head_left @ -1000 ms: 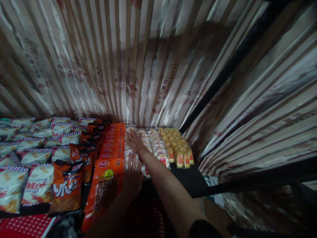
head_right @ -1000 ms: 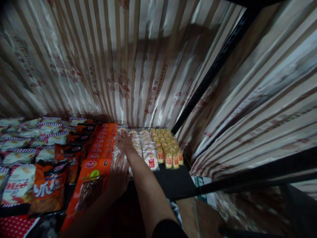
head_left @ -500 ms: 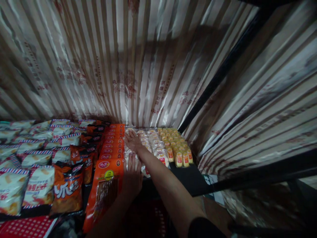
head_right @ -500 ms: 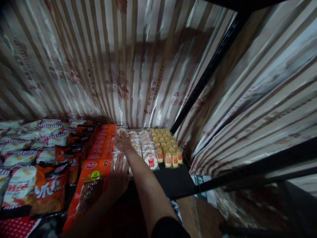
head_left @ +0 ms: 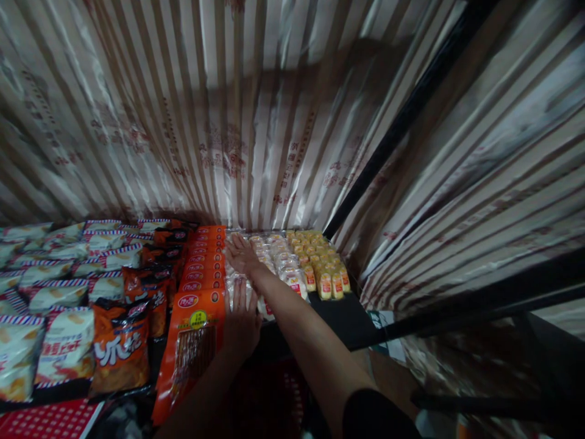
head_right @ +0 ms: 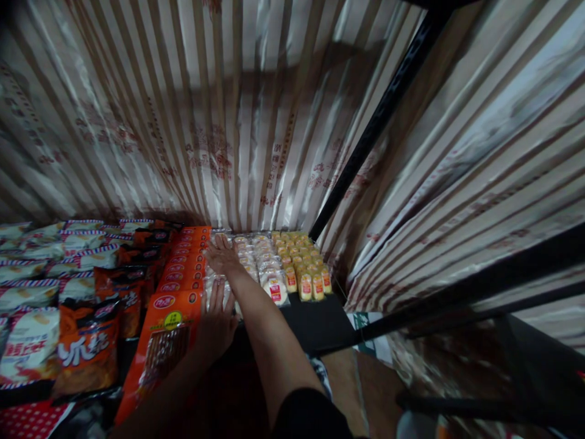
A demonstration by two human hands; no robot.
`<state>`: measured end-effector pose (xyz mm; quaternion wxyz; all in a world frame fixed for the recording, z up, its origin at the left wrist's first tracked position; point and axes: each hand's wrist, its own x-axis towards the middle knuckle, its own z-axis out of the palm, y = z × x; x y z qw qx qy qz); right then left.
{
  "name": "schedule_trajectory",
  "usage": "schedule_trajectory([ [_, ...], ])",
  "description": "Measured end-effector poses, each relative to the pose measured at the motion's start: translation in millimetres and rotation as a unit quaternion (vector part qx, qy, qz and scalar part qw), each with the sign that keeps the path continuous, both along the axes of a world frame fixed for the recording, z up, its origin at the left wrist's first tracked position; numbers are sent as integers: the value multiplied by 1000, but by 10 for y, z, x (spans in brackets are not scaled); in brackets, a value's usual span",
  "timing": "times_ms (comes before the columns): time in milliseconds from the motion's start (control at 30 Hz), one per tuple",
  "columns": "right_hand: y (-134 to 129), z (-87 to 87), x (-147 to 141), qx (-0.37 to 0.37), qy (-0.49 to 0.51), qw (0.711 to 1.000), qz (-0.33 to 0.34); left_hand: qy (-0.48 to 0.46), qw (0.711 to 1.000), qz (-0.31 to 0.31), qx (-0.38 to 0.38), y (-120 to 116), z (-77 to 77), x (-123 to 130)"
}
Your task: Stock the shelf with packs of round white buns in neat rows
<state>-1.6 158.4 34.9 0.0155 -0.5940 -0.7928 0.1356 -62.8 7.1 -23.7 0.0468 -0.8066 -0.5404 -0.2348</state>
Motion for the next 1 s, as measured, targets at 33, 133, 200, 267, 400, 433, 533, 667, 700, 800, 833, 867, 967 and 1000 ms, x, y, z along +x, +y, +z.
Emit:
schedule_trajectory([
  [33,-12,-9,6,9,0,1000,1,-1,1000,-1,0,-1,8,0],
  [133,-57,-58,17,27,-7,1000,-2,-3,1000,0,-9,-2,21,2],
  [200,-71,-73,17,33,-10,999,-6,-3,1000,-1,-15,-2,19,3],
  [267,-59,-56,11,18,-8,1000,-7,-5,1000,-3,-12,-2,7,3],
  [400,8,-11,-3,4,1,1000,-14,-2,1000,-6,1,-5,-31,-3],
  [433,21,-14,-5,7,1,1000,-17,-3,1000,-6,3,-5,-41,-4],
  [533,32,-57,-2,16,-4,1000,-21,-10,1000,-9,7,-7,-69,-5],
  [667,45,-92,0,16,-5,1000,-16,-20,1000,-9,17,-11,-101,-3],
  [700,57,-89,-3,14,-5,1000,-15,-21,1000,-10,20,-11,-107,-3],
  [800,97,-76,-21,25,-6,999,-21,-22,999,-12,21,-5,-116,-7],
  [833,105,-76,-28,28,-7,999,-24,-20,1000,-12,19,-1,-115,-8],
  [867,107,-80,-35,29,-9,999,-28,-16,1000,-11,17,2,-112,-9],
  [967,92,-101,-44,27,-10,999,-31,-5,1000,-7,12,6,-93,-5],
  [1000,87,-105,-45,26,-8,999,-31,-3,1000,-5,11,6,-85,-3],
])
